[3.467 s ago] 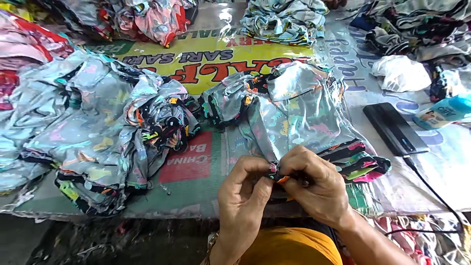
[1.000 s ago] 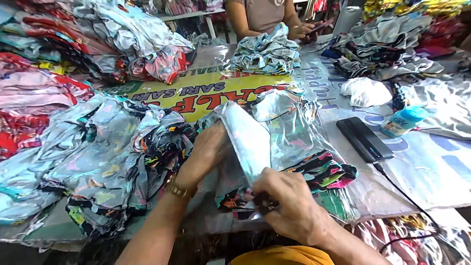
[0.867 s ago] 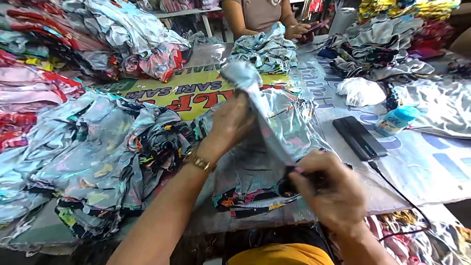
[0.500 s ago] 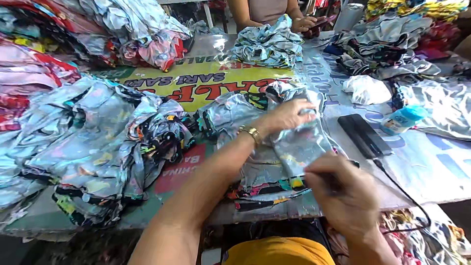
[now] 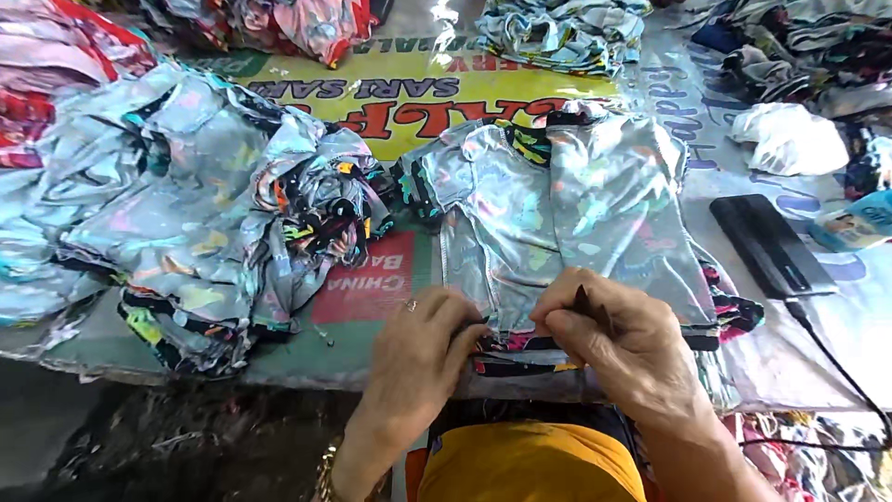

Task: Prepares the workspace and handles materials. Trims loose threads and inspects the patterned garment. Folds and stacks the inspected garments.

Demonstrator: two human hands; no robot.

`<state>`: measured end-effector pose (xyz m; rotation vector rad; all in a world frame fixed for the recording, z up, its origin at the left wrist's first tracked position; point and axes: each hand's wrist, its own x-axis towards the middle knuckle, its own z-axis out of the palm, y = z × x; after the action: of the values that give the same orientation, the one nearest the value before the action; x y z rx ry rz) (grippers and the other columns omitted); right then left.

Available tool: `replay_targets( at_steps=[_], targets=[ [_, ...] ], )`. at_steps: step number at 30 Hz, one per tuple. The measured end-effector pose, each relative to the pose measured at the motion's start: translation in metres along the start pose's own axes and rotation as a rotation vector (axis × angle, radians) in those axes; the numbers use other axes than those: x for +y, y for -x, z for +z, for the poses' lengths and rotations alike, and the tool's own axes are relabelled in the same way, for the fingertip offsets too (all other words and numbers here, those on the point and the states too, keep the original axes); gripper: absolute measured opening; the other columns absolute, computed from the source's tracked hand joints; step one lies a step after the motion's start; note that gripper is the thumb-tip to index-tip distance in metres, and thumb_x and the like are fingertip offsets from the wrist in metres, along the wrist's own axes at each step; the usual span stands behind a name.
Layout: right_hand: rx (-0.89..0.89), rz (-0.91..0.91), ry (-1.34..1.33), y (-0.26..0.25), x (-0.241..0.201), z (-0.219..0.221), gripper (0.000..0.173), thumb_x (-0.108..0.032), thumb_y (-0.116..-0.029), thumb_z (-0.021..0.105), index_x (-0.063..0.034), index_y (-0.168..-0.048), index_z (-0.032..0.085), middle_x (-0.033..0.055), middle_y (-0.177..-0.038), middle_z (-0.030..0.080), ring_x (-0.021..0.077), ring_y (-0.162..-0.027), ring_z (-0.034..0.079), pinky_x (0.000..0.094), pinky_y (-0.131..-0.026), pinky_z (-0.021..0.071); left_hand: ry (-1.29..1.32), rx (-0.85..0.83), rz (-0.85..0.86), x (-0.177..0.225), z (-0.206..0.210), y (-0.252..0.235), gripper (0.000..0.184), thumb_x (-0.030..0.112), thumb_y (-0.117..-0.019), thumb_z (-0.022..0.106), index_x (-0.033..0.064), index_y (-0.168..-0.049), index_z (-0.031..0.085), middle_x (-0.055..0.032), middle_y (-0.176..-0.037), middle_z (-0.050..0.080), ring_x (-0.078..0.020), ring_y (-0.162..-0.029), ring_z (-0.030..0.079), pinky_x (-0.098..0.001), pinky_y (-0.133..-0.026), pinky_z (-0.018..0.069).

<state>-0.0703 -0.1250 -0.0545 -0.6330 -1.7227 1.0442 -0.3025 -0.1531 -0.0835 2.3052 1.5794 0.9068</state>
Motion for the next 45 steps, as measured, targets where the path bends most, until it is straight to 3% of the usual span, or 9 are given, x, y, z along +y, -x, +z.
replay_targets(
  at_steps=[5,10,16,20,26,29,39,41,45],
  targets=[
    [-0.086,0.065,0.499,0.001,0.012,0.009,0.020,-0.021,-0.1032,0.058,-0.0095,-0.108,0.073,-0.0016,-0.093,0.067,0.0003,-0.081,0.062,0.0150,-0.072,0.0521,0.180,0.186,-0.013,0.004,0.007,0.009,0.023,0.032,-0.1053,0.057,0.0146,-0.101,0.070,0.0016,-0.105,0.071,-0.0090,-0.104,0.064,-0.0330,-0.090,0.0479],
    [-0.109,0.038,0.570,0.003,0.016,0.019,0.041,-0.048,-0.0984,0.064,-0.0090,-0.110,0.070,0.0021,-0.093,0.068,0.0052,-0.077,0.063,0.0218,-0.063,0.0516,0.313,0.246,-0.047,0.001,0.012,0.011,0.023,0.030,-0.1071,0.054,0.0143,-0.104,0.070,0.0043,-0.103,0.073,-0.0059,-0.102,0.065,-0.0320,-0.092,0.0493],
    [-0.106,-0.015,0.702,0.006,0.023,0.023,0.010,-0.018,-0.0970,0.063,-0.0099,-0.099,0.070,0.0033,-0.086,0.066,0.0107,-0.069,0.063,0.0266,-0.054,0.0485,0.321,0.266,-0.055,0.001,0.014,0.017,0.020,0.029,-0.1050,0.058,0.0144,-0.102,0.071,0.0033,-0.103,0.074,-0.0076,-0.102,0.066,-0.0342,-0.092,0.0483],
    [-0.045,0.061,0.464,0.005,0.019,0.017,0.011,-0.014,-0.0981,0.063,-0.0064,-0.100,0.070,-0.0010,-0.085,0.068,-0.0002,-0.075,0.061,0.0148,-0.067,0.0509,0.204,0.305,0.019,0.016,0.018,0.014,0.029,0.045,-0.1012,0.060,0.0172,-0.105,0.066,0.0024,-0.107,0.073,-0.0091,-0.111,0.063,-0.0378,-0.101,0.0425],
    [0.028,0.111,0.264,0.004,0.015,0.013,0.012,-0.016,-0.1005,0.062,-0.0049,-0.098,0.067,-0.0022,-0.086,0.067,-0.0027,-0.077,0.062,0.0113,-0.068,0.0514,-0.116,0.256,-0.042,0.033,0.021,0.004,0.049,0.061,-0.0957,0.059,0.0131,-0.097,0.068,-0.0042,-0.092,0.068,-0.0176,-0.091,0.062,-0.0429,-0.088,0.0392],
    [-0.008,0.117,0.289,0.006,0.017,0.013,0.012,-0.016,-0.0992,0.063,-0.0048,-0.098,0.068,-0.0019,-0.085,0.065,-0.0026,-0.075,0.059,0.0112,-0.067,0.0495,-0.213,0.202,-0.070,0.029,0.024,0.008,0.053,0.067,-0.0945,0.055,0.0156,-0.097,0.070,-0.0056,-0.094,0.067,-0.0216,-0.092,0.062,-0.0448,-0.086,0.0395],
    [-0.109,0.011,0.423,0.008,0.022,0.011,0.015,-0.019,-0.0971,0.069,-0.0057,-0.102,0.072,0.0019,-0.092,0.068,0.0017,-0.083,0.062,0.0142,-0.072,0.0507,0.068,0.305,-0.044,0.030,0.029,0.011,0.019,0.032,-0.1028,0.059,0.0168,-0.098,0.071,0.0010,-0.105,0.072,-0.0114,-0.106,0.062,-0.0395,-0.094,0.0383],
    [-0.094,-0.009,0.377,0.007,0.022,0.011,0.020,-0.023,-0.0979,0.070,-0.0040,-0.103,0.071,0.0027,-0.094,0.068,0.0018,-0.085,0.063,0.0143,-0.075,0.0517,0.246,0.335,-0.046,0.032,0.029,0.008,0.016,0.028,-0.1026,0.062,0.0147,-0.100,0.071,0.0040,-0.101,0.074,-0.0071,-0.103,0.064,-0.0366,-0.096,0.0420],
    [-0.031,-0.066,0.383,0.007,0.022,0.014,0.009,-0.008,-0.0946,0.068,-0.0017,-0.101,0.071,0.0052,-0.093,0.070,0.0035,-0.085,0.064,0.0147,-0.076,0.0531,0.597,0.357,-0.068,0.038,0.027,0.002,0.014,0.015,-0.1014,0.064,0.0055,-0.110,0.069,0.0022,-0.100,0.072,-0.0048,-0.095,0.067,-0.0222,-0.087,0.0561]
  ],
)
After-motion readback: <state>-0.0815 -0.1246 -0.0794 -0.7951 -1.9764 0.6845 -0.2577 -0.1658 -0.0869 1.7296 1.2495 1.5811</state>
